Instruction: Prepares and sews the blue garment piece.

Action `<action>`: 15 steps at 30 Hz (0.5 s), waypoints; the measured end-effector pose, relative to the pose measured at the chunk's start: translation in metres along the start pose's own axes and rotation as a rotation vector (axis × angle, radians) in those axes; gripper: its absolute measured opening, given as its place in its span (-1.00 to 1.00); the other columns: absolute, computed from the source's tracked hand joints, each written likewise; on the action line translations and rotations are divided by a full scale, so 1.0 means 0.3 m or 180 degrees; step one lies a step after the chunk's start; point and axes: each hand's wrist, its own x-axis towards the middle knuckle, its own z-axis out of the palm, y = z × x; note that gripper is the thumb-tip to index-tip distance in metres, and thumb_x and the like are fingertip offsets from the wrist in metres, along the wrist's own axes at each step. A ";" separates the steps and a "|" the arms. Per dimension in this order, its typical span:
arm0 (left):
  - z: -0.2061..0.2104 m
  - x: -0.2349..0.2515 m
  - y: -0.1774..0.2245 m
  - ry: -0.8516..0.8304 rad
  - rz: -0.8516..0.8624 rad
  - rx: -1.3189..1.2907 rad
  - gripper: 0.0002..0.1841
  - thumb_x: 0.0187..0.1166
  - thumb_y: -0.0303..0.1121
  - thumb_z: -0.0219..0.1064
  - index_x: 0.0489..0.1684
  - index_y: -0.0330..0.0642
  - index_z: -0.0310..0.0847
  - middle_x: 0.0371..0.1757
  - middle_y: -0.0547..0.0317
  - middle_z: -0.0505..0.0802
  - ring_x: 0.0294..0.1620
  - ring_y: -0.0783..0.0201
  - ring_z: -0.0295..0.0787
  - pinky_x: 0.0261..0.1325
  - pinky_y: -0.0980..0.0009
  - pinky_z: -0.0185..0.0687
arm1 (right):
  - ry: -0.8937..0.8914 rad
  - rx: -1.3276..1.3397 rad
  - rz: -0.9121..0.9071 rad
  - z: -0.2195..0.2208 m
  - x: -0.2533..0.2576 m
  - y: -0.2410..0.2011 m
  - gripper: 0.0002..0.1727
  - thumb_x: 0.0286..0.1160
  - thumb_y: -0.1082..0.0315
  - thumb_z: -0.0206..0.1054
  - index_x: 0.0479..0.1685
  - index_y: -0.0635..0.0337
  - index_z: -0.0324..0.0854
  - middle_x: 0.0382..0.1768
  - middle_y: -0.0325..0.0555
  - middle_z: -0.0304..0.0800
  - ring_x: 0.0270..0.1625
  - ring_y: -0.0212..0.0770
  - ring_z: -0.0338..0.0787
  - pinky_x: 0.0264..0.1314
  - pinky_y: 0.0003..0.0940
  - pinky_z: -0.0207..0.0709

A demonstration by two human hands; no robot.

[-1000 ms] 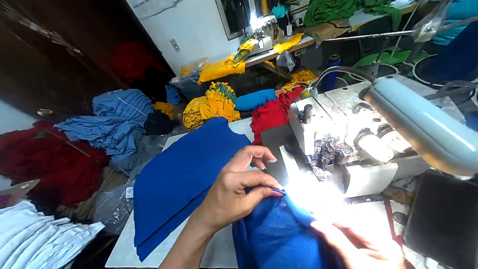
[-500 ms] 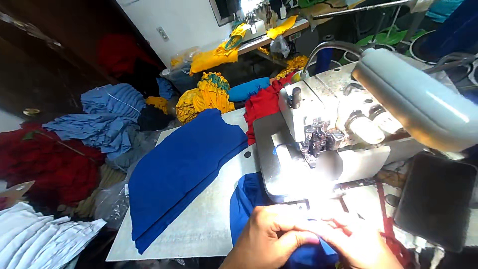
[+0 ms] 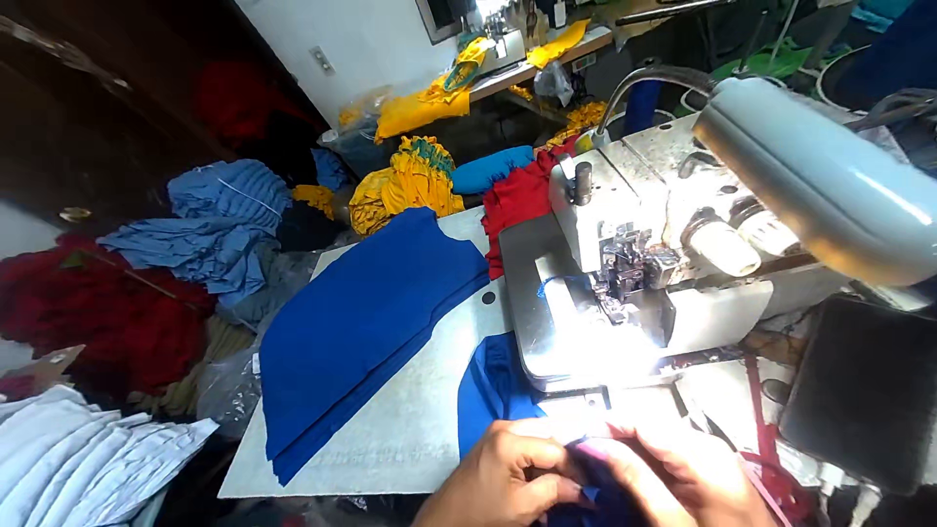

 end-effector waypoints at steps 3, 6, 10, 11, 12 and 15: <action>-0.202 0.013 0.143 -0.0261 0.0265 0.0507 -0.78 0.68 -0.26 0.34 -0.32 -0.18 0.77 -0.26 0.27 0.83 -0.16 0.57 0.73 -0.05 0.68 0.62 | 0.0328 -0.0073 -0.0349 -0.009 0.057 -0.079 -0.75 0.71 0.36 0.29 -0.22 0.41 0.71 -0.35 0.01 0.80 -0.24 -0.50 0.71 -0.09 -0.69 0.54; -0.363 0.032 0.282 0.0070 0.0246 0.1220 -0.83 0.70 -0.11 0.32 -0.20 0.15 0.80 0.25 0.54 0.74 0.25 0.63 0.63 0.26 0.65 0.62 | 0.0606 0.0098 0.0010 0.001 0.076 -0.091 -0.82 0.63 0.37 0.35 -0.25 0.32 0.75 -0.35 -0.24 0.84 -0.26 -0.70 0.72 -0.15 -0.81 0.59; -0.293 0.089 0.193 0.0775 -0.0090 0.0738 -0.89 0.66 -0.21 0.29 -0.10 0.08 0.72 0.04 0.50 0.83 0.06 0.57 0.77 0.09 0.58 0.76 | 0.0466 0.0932 0.0844 0.083 0.046 0.060 -0.89 0.46 0.42 0.39 -0.13 0.18 0.78 -0.32 -0.41 0.85 -0.27 -0.64 0.78 -0.16 -0.70 0.70; -0.243 0.099 0.202 0.0840 -0.0188 0.0411 -0.88 0.67 -0.17 0.28 -0.07 0.12 0.72 -0.13 0.55 0.86 -0.12 0.66 0.78 -0.05 0.66 0.74 | 0.0426 0.1072 0.1019 0.083 0.038 0.066 -0.86 0.42 0.45 0.43 -0.09 0.21 0.76 -0.29 -0.40 0.87 -0.25 -0.61 0.82 -0.13 -0.66 0.74; -0.193 0.103 0.215 0.0736 -0.0212 0.0180 -0.83 0.71 -0.19 0.23 -0.05 0.04 0.73 -0.19 0.49 0.88 -0.17 0.69 0.77 -0.07 0.69 0.71 | 0.0391 0.1189 0.1169 0.079 0.028 0.062 -0.83 0.40 0.50 0.44 -0.05 0.24 0.75 -0.27 -0.40 0.88 -0.23 -0.59 0.84 -0.11 -0.63 0.76; -0.087 0.123 0.193 0.0279 0.0223 0.0305 -0.76 0.75 -0.39 0.21 -0.11 -0.36 0.77 -0.16 0.07 0.87 -0.07 0.49 0.75 0.08 0.61 0.63 | 0.0415 0.1330 0.1194 0.075 0.003 0.065 -0.83 0.40 0.54 0.39 -0.10 0.16 0.77 -0.29 -0.49 0.87 -0.22 -0.63 0.81 -0.10 -0.65 0.73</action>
